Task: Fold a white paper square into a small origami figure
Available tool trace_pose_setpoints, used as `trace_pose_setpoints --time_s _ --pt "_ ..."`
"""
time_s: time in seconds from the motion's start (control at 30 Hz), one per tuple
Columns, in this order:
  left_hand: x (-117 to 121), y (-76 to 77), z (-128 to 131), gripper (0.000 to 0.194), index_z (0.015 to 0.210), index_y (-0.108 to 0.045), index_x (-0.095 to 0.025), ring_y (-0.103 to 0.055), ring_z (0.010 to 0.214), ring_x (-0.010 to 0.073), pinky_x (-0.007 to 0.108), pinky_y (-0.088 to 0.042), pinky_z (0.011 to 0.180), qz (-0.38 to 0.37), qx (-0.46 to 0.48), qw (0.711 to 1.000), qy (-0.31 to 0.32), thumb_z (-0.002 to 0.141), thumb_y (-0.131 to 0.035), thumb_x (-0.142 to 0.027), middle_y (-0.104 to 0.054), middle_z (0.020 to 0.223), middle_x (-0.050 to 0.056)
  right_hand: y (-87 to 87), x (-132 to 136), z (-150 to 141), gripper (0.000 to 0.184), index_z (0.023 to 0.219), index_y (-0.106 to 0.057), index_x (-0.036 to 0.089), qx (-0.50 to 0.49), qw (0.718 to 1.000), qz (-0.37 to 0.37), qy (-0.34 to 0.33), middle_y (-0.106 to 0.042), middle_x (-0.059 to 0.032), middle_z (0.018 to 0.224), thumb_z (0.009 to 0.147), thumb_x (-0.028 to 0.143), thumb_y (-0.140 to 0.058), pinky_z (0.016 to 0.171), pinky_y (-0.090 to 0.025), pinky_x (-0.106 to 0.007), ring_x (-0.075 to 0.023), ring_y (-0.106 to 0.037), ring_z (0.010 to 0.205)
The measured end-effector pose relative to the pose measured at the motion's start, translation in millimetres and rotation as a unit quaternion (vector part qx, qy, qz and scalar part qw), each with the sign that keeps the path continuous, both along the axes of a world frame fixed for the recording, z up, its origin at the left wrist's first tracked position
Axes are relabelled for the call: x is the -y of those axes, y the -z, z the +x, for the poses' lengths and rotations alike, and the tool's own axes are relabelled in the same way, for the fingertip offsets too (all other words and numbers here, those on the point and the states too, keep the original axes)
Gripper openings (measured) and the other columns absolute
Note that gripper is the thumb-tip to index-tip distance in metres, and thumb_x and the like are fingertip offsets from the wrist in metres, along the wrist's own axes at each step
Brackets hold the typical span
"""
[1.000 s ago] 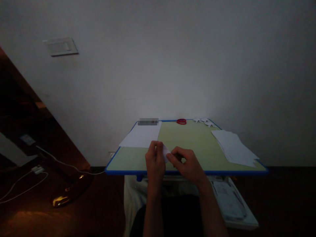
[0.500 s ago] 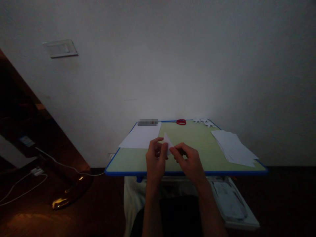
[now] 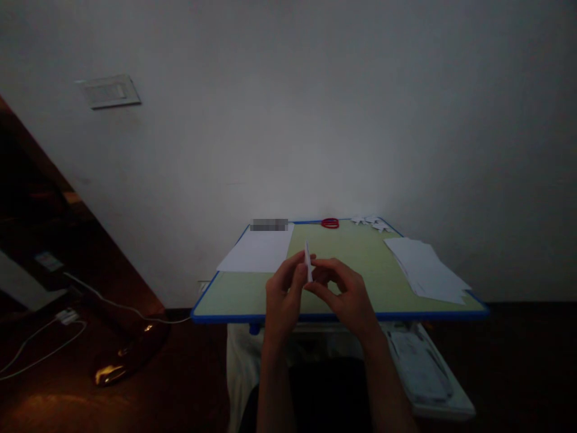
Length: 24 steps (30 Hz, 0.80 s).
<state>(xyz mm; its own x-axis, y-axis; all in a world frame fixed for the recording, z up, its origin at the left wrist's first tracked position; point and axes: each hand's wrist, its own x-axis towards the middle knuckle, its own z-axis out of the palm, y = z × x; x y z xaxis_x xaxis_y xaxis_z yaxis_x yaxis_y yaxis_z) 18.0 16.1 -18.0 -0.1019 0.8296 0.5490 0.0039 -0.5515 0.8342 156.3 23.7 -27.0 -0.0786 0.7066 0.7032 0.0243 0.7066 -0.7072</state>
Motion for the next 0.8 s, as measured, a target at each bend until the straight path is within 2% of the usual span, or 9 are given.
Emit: trace_pose_setpoints --time_s 0.2,0.3,0.5,0.63,0.8 --pt "2 0.0 -5 0.046 0.127 -0.068 -0.019 -0.074 0.11 0.0278 0.04 -0.061 0.093 -0.032 0.012 0.997 0.076 0.089 -0.073 -0.044 -0.074 0.128 0.015 3.0 -4 3 0.026 0.113 -0.071 0.024 0.01 1.0 0.01 -0.003 -0.069 -0.0028 0.09 0.089 0.032 -0.078 0.074 -0.057 -0.032 -0.0168 -0.065 0.076" --pt "2 0.3 -6 0.044 0.125 -0.069 -0.018 -0.075 0.107 0.0276 0.04 -0.061 0.092 -0.047 0.028 0.994 0.09 0.087 -0.075 -0.041 -0.075 0.125 0.015 4.8 -6 6 0.025 0.111 -0.072 0.025 0.023 1.0 0.013 -0.001 -0.071 -0.0036 0.095 0.088 0.032 -0.079 0.076 -0.057 -0.033 -0.017 -0.066 0.078" --pt "-3 5.9 -12 0.037 0.121 -0.072 -0.015 -0.072 0.111 0.0289 0.041 -0.056 0.097 -0.028 0.034 0.996 0.077 0.093 -0.064 -0.039 -0.077 0.119 0.014 4.5 -7 12 0.027 0.109 -0.073 0.025 0.012 1.0 0.01 -0.003 -0.072 -0.0022 0.092 0.084 0.029 -0.083 0.076 -0.057 -0.031 -0.017 -0.068 0.08" --pt "-12 15.1 -15 0.041 0.121 -0.071 -0.013 -0.072 0.104 0.0289 0.038 -0.057 0.087 -0.045 0.078 0.991 0.097 0.097 -0.055 -0.042 -0.076 0.116 0.015 5.7 -9 15 0.024 0.108 -0.073 0.025 0.0 1.0 0.016 -0.002 -0.072 -0.0022 0.092 0.086 0.027 -0.081 0.075 -0.056 -0.03 -0.0159 -0.067 0.079" --pt "-15 16.5 -13 0.043 0.117 -0.073 -0.013 -0.069 0.094 0.0231 0.03 -0.054 0.076 -0.049 0.059 0.997 0.025 0.098 -0.054 -0.047 -0.075 0.11 0.012 7.3 -11 18 0.02 0.111 -0.072 0.024 0.003 1.0 0.005 0.018 -0.07 -0.0026 0.09 0.093 0.031 -0.073 0.073 -0.056 -0.031 -0.0164 -0.067 0.077"
